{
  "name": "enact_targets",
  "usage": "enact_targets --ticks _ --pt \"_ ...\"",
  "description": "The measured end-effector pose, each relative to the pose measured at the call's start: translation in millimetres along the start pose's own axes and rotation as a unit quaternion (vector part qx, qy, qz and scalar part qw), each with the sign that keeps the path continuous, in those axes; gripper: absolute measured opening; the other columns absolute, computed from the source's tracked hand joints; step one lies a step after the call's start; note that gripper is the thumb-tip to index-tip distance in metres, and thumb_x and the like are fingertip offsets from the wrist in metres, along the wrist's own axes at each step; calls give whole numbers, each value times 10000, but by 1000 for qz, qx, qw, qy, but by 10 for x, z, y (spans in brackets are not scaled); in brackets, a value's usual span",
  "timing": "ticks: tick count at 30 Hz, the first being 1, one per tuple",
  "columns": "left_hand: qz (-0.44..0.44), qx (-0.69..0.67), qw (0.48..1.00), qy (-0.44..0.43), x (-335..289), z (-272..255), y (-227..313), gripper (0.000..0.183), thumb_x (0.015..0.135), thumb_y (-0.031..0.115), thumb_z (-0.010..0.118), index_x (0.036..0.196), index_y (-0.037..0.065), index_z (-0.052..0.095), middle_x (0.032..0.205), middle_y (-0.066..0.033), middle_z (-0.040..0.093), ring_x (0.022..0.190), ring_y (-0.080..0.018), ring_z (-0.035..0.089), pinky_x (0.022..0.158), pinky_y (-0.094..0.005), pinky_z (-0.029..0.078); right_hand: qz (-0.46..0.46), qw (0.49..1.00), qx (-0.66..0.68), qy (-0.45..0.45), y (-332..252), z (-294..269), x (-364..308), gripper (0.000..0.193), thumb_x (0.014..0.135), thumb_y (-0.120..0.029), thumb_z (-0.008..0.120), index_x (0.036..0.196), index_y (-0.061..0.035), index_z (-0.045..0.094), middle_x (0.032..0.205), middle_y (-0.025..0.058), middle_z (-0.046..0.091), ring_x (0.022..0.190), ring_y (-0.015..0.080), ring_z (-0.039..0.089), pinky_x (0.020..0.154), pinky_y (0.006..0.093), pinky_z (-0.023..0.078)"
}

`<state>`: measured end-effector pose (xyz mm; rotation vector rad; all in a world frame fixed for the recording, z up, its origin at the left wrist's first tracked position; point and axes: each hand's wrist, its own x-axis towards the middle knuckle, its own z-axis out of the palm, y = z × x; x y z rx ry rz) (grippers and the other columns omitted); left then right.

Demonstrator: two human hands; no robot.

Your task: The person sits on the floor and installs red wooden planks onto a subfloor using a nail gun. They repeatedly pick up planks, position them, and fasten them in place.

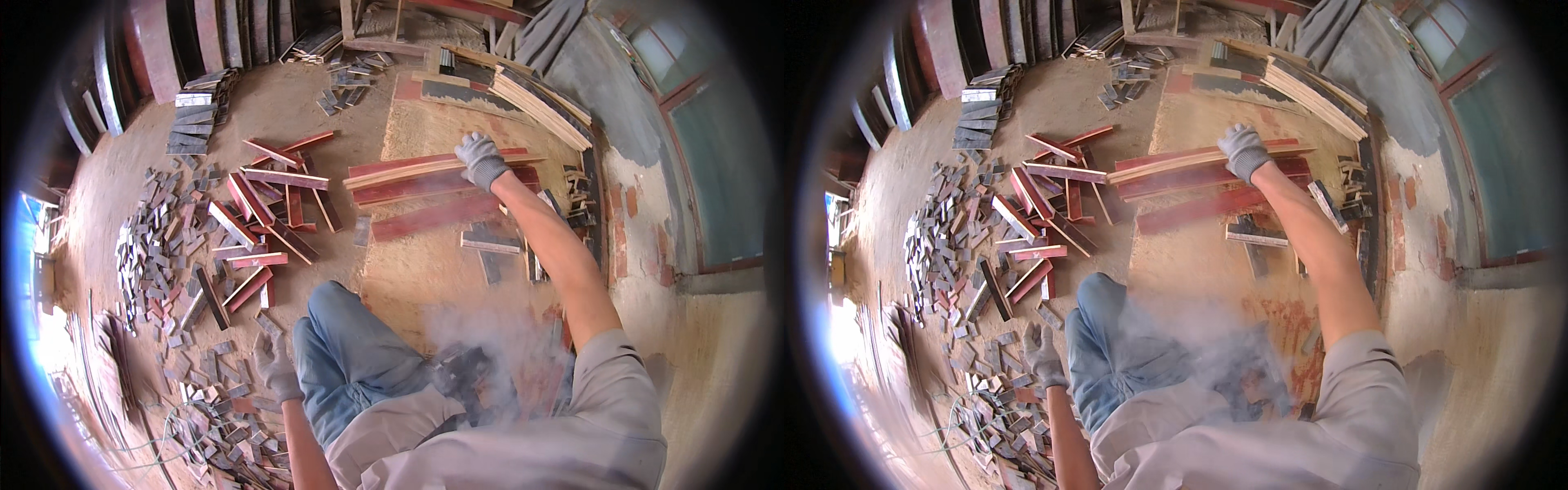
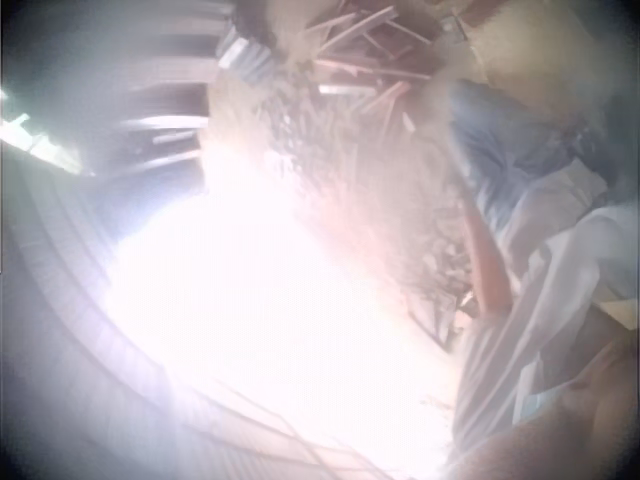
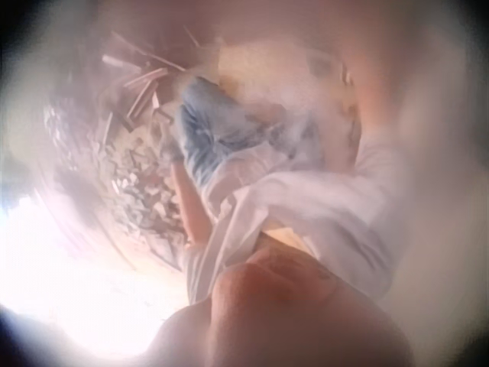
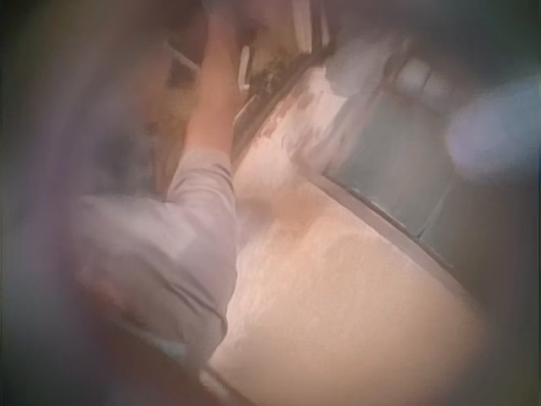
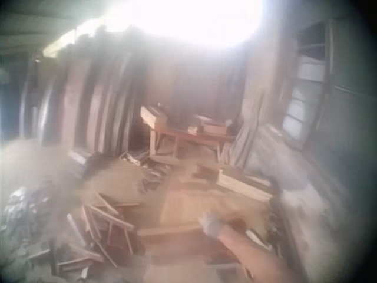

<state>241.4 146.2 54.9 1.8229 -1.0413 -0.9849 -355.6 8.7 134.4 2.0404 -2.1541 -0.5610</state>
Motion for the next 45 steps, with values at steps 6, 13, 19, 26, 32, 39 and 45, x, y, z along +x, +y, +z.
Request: enact_targets --ticks 6,13,19,26,32,39,45 --pt "143 -69 977 -145 -317 889 1022 620 1005 258 674 1518 -6 446 1422 -202 578 1298 -267 577 1090 -373 454 6 983 65 172 -555 -174 -1490 229 769 -208 695 970 -132 617 956 84 595 942 282 584 777 447 455" --pt "123 82 961 -233 -446 1920 829 560 910 248 792 1368 -19 611 1237 -167 697 1119 -227 657 963 -340 511 110 971 188 100 -1292 566 -2787 291 752 -212 731 988 -107 597 994 106 591 945 320 590 795 487 461" --pt "110 141 960 -216 -414 2262 355 613 830 260 866 1332 -13 646 1021 -140 752 888 -209 705 847 -320 558 231 904 283 223 -1160 1000 -3678 499 767 -312 806 1175 -88 628 1115 132 633 1012 356 600 889 480 486" --pt "119 218 951 -185 -334 2272 365 684 801 332 889 1341 -5 641 1069 -151 741 922 -208 711 839 -333 560 603 742 293 27 -623 1233 -4481 580 877 -495 720 1232 -47 625 1122 210 698 1077 368 669 919 485 514" --pt "142 226 946 -183 -327 2236 345 775 774 415 897 1341 -37 627 1110 -178 732 986 -261 717 896 -352 556 588 735 336 39 -572 1458 -4282 620 880 -565 692 1203 -37 663 1134 243 711 1072 405 685 916 492 536" --pt "187 265 909 -260 -424 2067 380 1051 702 441 935 1484 -59 440 1404 -293 543 1271 -400 568 1083 -444 461 573 632 522 -6 -236 1504 -4022 454 857 -470 786 844 -22 718 793 134 726 762 276 701 680 406 537" --pt "417 369 785 -273 -683 1750 442 1106 597 292 966 1483 -17 380 1435 -265 460 1327 -454 476 1104 -469 443 547 217 792 161 74 1269 -4231 178 942 -194 748 996 -40 677 855 75 707 668 167 657 554 324 550"
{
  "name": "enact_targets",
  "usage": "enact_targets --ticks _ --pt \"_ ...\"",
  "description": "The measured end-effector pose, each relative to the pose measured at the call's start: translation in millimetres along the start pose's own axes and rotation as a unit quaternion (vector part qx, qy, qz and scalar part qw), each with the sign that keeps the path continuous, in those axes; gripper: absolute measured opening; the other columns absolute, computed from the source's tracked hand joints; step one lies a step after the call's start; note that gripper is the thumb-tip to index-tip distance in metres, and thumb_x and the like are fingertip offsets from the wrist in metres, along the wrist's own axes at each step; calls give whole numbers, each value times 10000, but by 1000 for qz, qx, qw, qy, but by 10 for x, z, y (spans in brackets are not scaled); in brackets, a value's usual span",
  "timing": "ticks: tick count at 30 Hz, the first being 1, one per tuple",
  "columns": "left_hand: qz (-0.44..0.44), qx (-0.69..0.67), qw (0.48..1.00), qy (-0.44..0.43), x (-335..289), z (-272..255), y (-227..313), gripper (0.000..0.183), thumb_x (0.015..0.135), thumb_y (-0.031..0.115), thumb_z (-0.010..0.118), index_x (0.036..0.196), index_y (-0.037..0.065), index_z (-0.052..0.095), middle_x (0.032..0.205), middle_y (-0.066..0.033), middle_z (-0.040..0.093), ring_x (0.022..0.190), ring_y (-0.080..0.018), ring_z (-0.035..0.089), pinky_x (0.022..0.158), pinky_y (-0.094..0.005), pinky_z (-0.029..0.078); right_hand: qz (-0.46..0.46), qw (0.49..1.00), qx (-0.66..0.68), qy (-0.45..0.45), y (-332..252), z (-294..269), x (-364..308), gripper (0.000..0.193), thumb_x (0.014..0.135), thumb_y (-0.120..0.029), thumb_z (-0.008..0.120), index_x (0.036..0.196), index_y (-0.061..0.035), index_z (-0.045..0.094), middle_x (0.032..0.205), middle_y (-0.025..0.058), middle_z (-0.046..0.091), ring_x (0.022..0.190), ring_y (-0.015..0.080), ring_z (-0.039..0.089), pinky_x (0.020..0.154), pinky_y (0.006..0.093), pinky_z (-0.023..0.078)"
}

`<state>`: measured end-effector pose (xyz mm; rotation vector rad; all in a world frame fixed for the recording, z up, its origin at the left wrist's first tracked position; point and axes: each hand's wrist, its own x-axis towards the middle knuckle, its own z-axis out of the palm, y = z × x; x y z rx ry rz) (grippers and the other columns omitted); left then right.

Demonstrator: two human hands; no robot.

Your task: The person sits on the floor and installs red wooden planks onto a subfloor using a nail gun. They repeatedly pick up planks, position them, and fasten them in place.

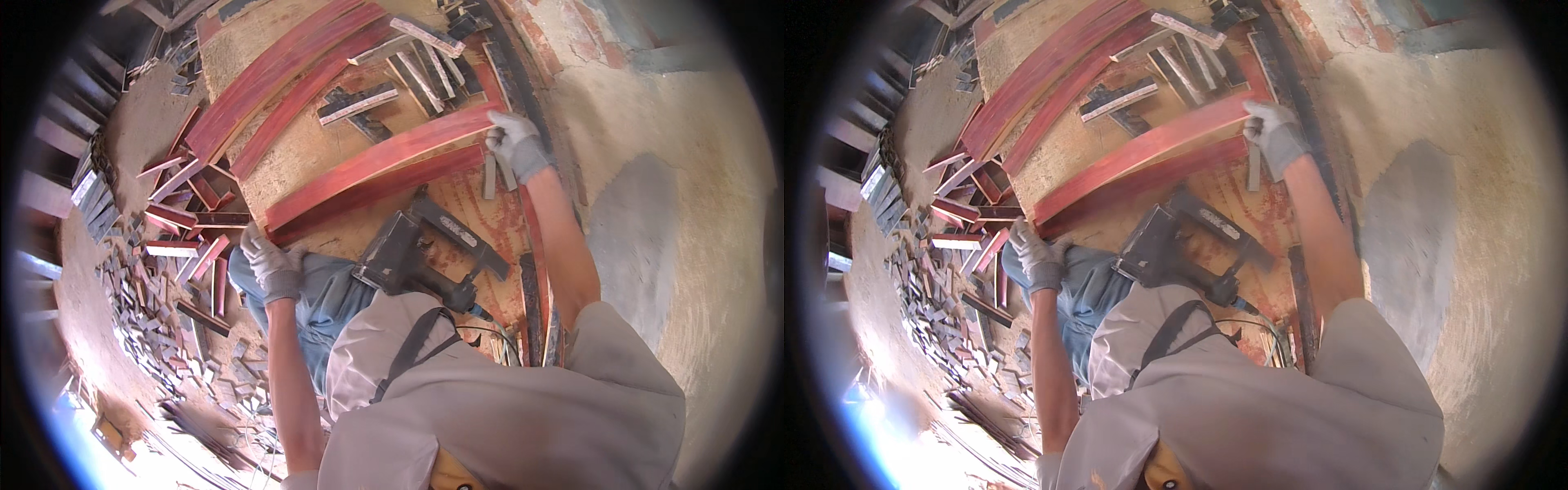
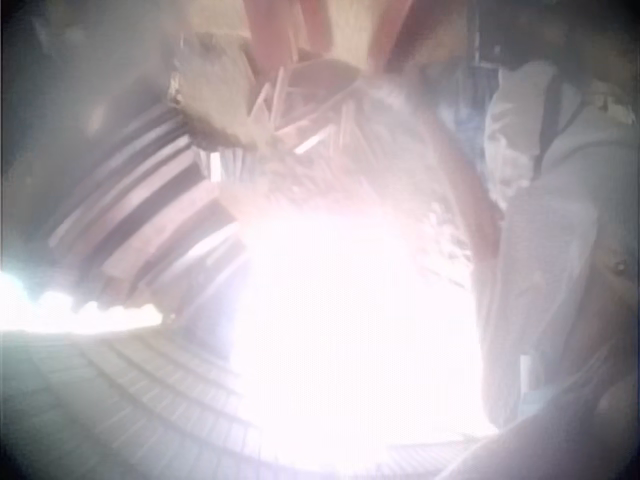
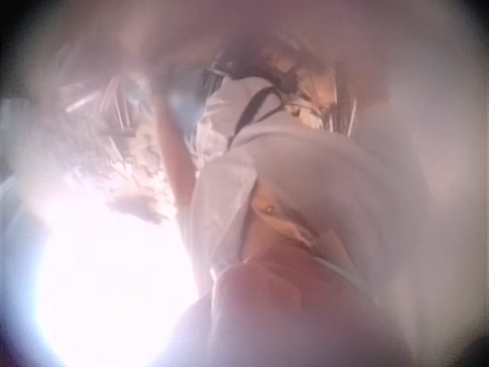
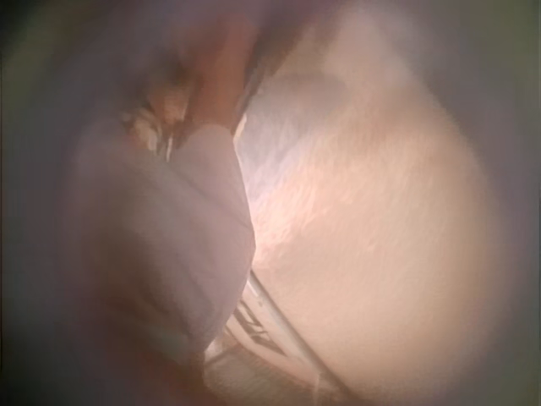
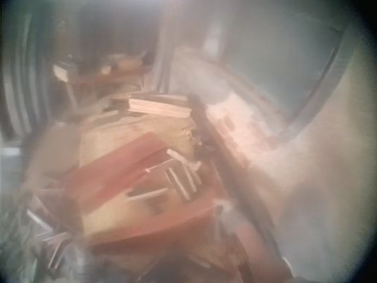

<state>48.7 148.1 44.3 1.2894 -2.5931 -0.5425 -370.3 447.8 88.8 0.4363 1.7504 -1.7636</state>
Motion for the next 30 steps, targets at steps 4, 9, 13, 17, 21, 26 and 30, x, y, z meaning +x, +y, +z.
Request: enact_targets --ticks 4,9,13,17,21,26,30 --pt "73 39 995 -62 126 -36 76 734 647 259 900 1264 40 568 1249 -205 573 1171 -399 550 1018 -475 485 -78 994 24 -72 -188 -37 -179 137 993 -183 695 1064 -69 668 1022 106 731 895 246 731 750 450 646" --pt "149 45 983 -98 298 -18 55 400 747 171 784 1120 90 664 1189 -160 650 1130 -399 579 959 -485 517 -114 992 -3 -46 -499 -424 -131 303 1009 -187 660 1257 -20 611 1200 142 696 1068 289 697 923 523 614" --pt "201 11 978 -47 315 4 -76 298 856 188 729 1144 115 712 1174 -135 688 1098 -380 610 944 -471 529 -121 992 34 11 -593 -1040 -54 304 1017 -168 646 1278 -20 602 1216 137 689 1098 279 683 971 533 589" --pt "103 -112 988 -27 524 136 -190 219 944 187 698 1144 108 743 1075 -125 724 1050 -341 647 934 -434 532 -82 989 117 39 -353 -1399 -91 256 1014 -184 658 1246 -78 638 1209 116 701 1091 267 690 960 538 596" --pt "-88 -244 965 34 615 318 -206 322 896 210 783 1167 44 734 1052 -132 747 954 -257 701 904 -352 545 -45 991 128 21 11 -1384 -249 244 1012 -175 657 1235 -78 645 1179 127 711 1065 305 699 910 580 615" --pt "-290 -284 911 68 421 331 -203 537 807 287 880 1195 -34 695 1057 -137 747 930 -228 706 877 -340 552 -58 995 79 -22 364 -992 -337 280 1023 -150 631 1277 -34 613 1169 173 703 1010 339 710 874 593 627" --pt "-316 -224 920 61 378 248 -149 484 814 349 881 1061 -41 737 1007 -145 762 870 -226 704 839 -344 554 -95 993 63 -29 507 -690 -265 308 1032 -147 613 1319 -35 605 1179 169 693 980 329 725 774 552 661"
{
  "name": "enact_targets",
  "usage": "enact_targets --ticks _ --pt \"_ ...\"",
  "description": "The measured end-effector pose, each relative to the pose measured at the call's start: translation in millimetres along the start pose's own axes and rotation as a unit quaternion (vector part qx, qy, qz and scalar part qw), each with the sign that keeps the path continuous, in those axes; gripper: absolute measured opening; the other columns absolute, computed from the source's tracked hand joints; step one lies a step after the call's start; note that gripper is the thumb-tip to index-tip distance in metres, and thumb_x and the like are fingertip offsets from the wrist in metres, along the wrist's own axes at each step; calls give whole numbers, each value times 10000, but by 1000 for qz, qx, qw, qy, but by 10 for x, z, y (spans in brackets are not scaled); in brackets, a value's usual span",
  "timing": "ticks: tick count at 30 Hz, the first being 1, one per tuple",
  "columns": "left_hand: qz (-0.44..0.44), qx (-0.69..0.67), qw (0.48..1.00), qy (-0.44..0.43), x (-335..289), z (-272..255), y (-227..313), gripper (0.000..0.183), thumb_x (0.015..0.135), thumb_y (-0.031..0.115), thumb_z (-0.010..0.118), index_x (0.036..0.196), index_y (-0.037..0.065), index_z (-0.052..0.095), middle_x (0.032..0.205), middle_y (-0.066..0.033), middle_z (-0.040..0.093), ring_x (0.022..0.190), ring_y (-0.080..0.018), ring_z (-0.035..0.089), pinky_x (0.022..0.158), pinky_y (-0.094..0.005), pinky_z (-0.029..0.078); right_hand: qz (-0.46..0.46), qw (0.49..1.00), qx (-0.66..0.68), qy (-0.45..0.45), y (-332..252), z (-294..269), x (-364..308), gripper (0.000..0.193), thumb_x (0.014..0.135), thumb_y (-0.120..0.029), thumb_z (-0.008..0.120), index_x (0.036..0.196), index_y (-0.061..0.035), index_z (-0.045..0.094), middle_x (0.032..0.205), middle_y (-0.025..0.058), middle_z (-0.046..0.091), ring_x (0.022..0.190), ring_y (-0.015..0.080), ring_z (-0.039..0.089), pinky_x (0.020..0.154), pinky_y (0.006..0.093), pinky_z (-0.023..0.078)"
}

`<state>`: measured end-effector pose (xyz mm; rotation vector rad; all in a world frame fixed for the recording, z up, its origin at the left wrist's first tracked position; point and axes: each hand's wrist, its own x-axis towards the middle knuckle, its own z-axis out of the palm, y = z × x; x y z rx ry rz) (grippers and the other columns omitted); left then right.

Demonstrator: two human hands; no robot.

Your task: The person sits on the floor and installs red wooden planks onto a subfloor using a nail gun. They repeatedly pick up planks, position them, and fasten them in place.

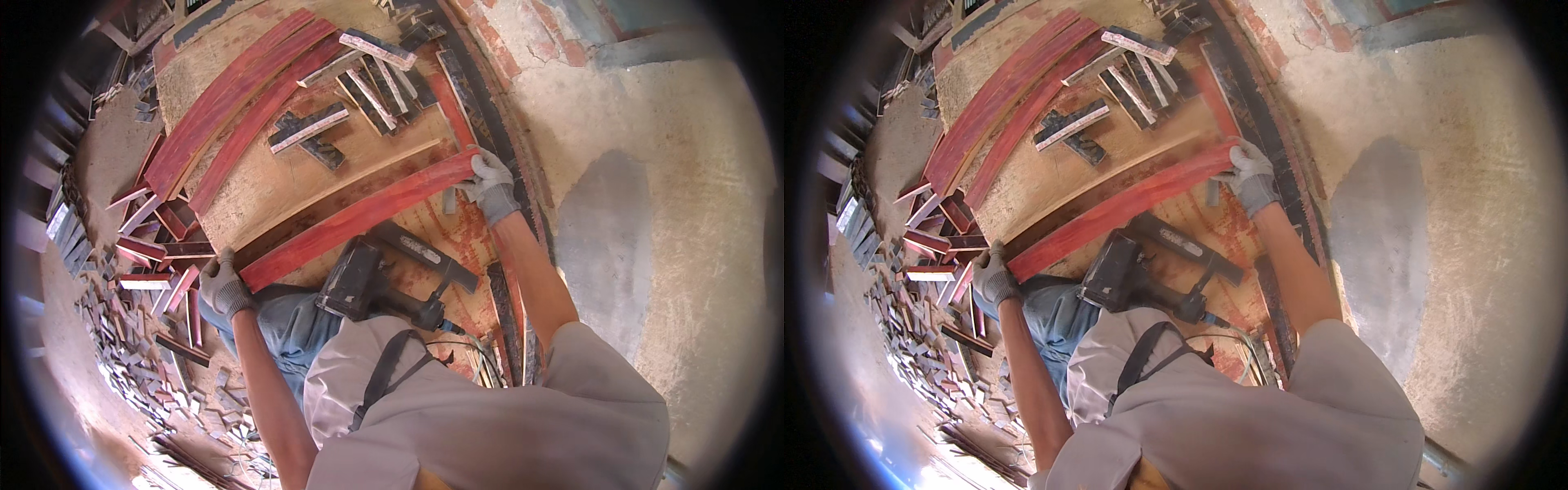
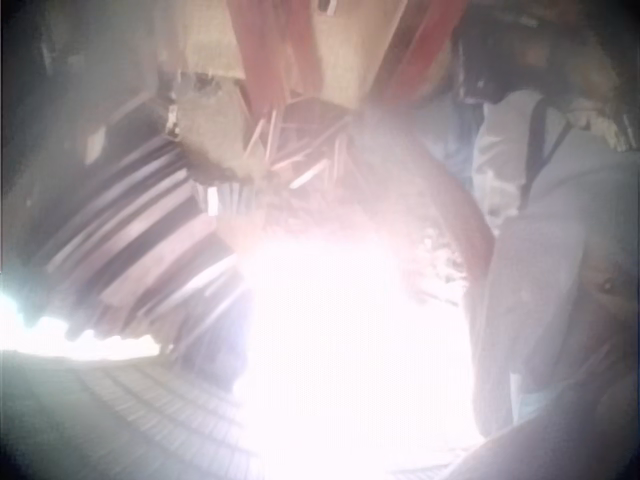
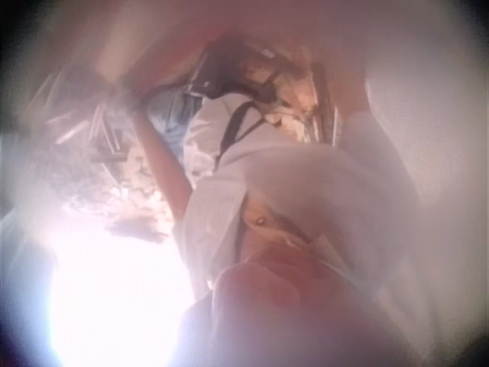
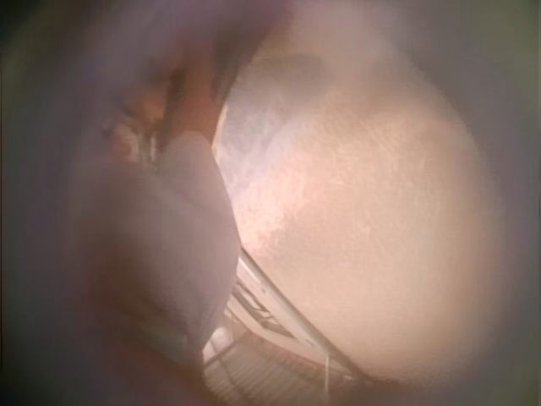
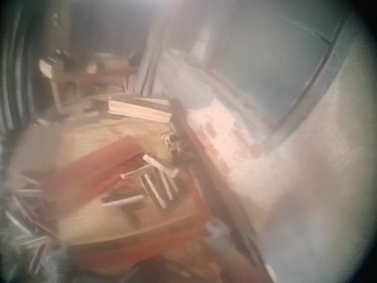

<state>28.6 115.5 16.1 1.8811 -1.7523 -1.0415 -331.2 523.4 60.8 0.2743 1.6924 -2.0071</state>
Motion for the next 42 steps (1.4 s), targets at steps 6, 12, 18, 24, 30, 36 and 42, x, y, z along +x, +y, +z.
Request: enact_targets --ticks 6,12,18,24,30,36,42 --pt "-36 -172 984 -11 -74 -38 77 182 926 170 777 977 -5 779 862 -55 755 737 -112 640 691 -262 522 13 999 1 40 146 206 193 295 1038 -135 603 1322 -58 625 1144 124 716 984 266 738 743 518 673" --pt "-48 -146 988 -27 -10 -76 36 196 948 193 750 968 2 787 849 -29 739 722 -101 610 689 -269 518 0 999 -11 34 315 443 166 505 1027 -99 604 1474 57 429 1233 210 654 937 312 738 721 469 680" --pt "12 -28 999 -28 -85 -198 92 287 974 257 729 1103 7 784 965 -66 771 823 -144 654 781 -301 537 -3 998 -34 60 312 613 97 447 1028 -93 598 1429 68 483 1204 192 659 937 301 734 704 436 689" --pt "-28 -112 991 -72 -149 -211 49 307 962 225 749 1211 46 763 1083 -113 764 936 -157 678 883 -298 553 -42 991 -97 82 371 684 30 406 1007 -98 644 1374 58 567 1188 152 671 949 245 722 739 379 679" --pt "-25 -109 992 -55 38 -411 -151 371 952 144 750 1275 -30 701 1144 -103 734 936 -161 687 800 -280 586 -50 977 -192 74 514 646 -71 375 975 -134 727 1299 43 662 1188 102 691 986 176 687 804 311 627" --pt "-29 -108 992 -59 79 -428 -177 382 963 127 737 1297 -50 679 1150 -109 727 952 -158 676 848 -266 560 -88 975 -195 66 560 657 -132 381 952 -115 753 1289 45 675 1168 85 712 993 133 669 882 266 564" --pt "-59 -185 979 -56 40 -434 -118 394 962 135 751 1294 -62 672 1144 -102 718 924 -146 667 794 -265 568 -93 971 -199 98 590 670 -199 369 928 -65 764 1267 57 686 1193 91 723 1008 137 675 886 264 556"
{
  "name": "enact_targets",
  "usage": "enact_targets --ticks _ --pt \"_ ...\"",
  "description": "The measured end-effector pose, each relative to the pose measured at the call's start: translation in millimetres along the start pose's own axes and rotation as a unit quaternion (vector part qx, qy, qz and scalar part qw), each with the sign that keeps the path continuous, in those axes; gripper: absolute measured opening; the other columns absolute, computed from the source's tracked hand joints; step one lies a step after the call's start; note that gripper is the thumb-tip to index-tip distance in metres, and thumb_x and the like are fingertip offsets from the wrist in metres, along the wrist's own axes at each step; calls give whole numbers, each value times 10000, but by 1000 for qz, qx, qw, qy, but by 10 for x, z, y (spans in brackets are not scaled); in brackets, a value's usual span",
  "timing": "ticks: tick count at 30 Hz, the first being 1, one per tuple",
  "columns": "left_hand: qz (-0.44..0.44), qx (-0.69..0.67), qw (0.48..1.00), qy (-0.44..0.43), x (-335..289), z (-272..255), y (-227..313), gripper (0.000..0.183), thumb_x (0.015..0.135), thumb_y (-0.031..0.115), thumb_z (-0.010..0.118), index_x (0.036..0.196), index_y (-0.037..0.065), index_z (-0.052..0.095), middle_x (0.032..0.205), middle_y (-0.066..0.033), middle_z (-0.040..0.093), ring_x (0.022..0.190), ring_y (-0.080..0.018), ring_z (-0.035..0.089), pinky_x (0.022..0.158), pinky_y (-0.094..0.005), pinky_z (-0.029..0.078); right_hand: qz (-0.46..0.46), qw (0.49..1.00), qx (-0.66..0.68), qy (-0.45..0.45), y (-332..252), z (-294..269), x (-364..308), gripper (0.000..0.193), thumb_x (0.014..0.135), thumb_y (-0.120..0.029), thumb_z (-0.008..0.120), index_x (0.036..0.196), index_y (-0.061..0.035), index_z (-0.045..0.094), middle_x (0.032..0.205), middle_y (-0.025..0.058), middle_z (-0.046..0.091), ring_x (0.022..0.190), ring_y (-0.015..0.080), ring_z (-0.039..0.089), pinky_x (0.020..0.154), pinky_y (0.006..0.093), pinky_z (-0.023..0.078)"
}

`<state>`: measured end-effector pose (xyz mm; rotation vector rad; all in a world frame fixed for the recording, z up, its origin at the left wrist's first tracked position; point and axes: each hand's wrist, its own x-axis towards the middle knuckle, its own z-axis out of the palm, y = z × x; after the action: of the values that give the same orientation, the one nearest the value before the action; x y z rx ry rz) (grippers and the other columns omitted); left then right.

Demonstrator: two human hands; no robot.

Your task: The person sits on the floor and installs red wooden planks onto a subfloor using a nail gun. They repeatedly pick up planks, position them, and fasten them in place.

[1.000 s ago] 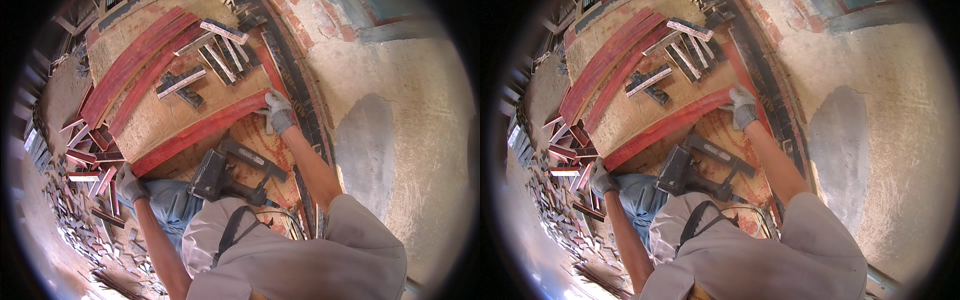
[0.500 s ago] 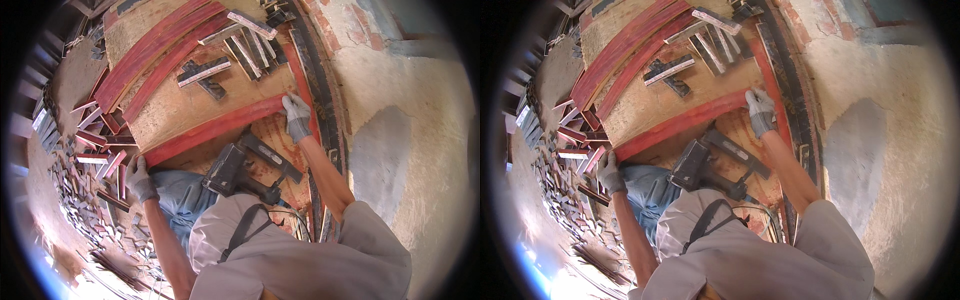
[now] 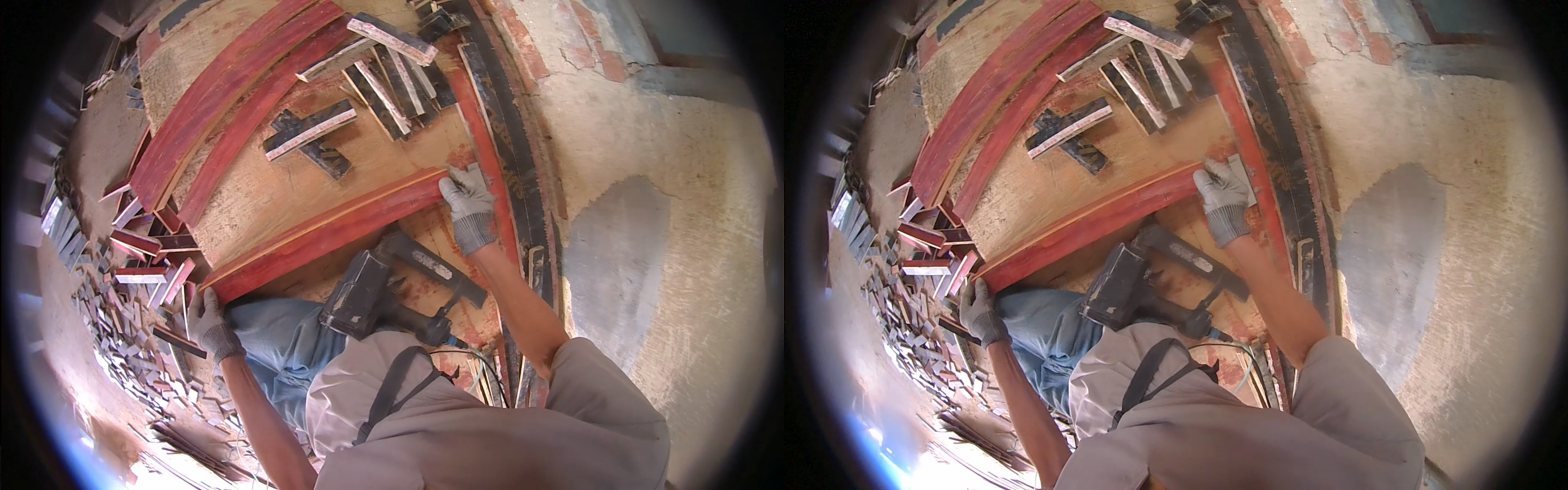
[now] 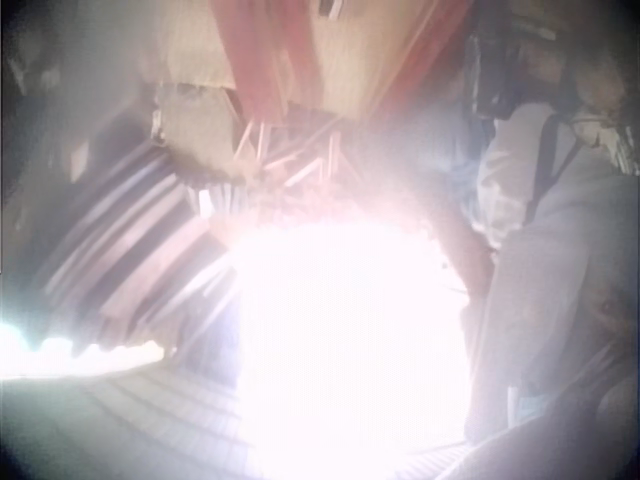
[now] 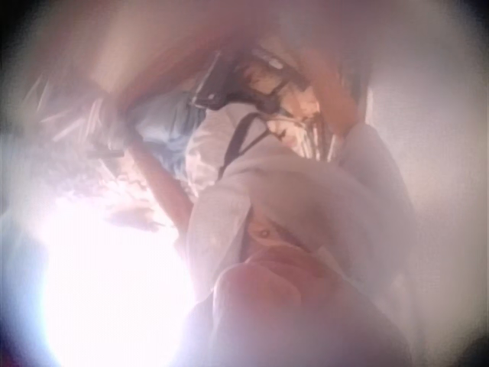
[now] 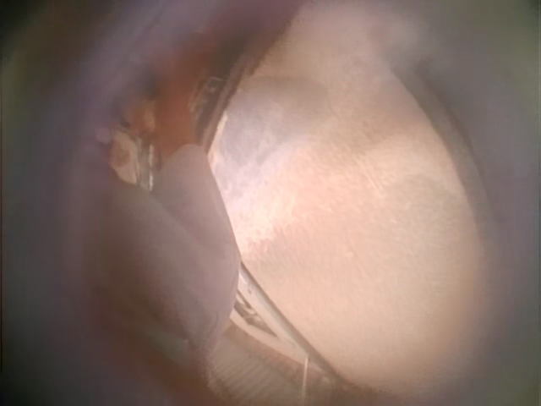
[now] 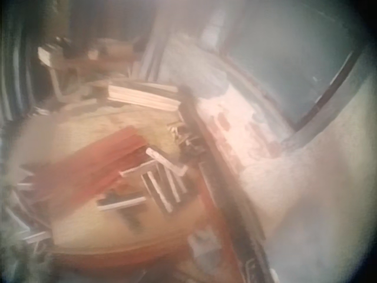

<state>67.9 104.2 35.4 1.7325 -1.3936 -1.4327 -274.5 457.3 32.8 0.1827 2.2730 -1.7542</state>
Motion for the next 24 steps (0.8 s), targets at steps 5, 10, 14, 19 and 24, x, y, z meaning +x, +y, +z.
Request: enact_targets --ticks 5,10,14,19,24 --pt "-13 -15 1000 16 5 22 8 366 955 91 747 1277 -66 672 1150 -125 718 947 -187 692 813 -291 601 -47 999 -14 -16 59 -10 10 348 939 -82 753 1253 57 693 1160 99 730 994 138 683 872 269 562" --pt "-2 -9 1000 17 41 10 -39 364 949 82 751 1266 -77 671 1155 -139 719 957 -196 697 831 -307 610 -27 999 -2 -33 -11 -7 16 339 954 -101 742 1249 61 696 1215 102 712 1075 151 659 951 267 534" --pt "-13 -19 999 24 72 -1 -70 342 952 68 744 1254 -76 676 1145 -141 723 962 -196 699 851 -307 607 -17 998 -53 -22 -108 14 30 299 947 -80 741 1204 68 704 1118 89 729 971 132 672 861 263 553" --pt "-11 -19 1000 15 49 4 -41 324 954 49 735 1249 -75 677 1134 -135 725 946 -193 699 861 -299 601 -29 999 -26 -7 -155 77 81 277 906 -60 780 1149 66 736 1028 45 696 889 101 641 805 245 537" --pt "0 16 999 31 43 24 -32 314 964 62 728 1238 -83 677 1114 -134 725 928 -181 689 827 -284 588 -17 998 -57 -15 -277 90 89 255 906 -73 778 1113 71 739 1006 51 690 858 96 632 771 240 523"
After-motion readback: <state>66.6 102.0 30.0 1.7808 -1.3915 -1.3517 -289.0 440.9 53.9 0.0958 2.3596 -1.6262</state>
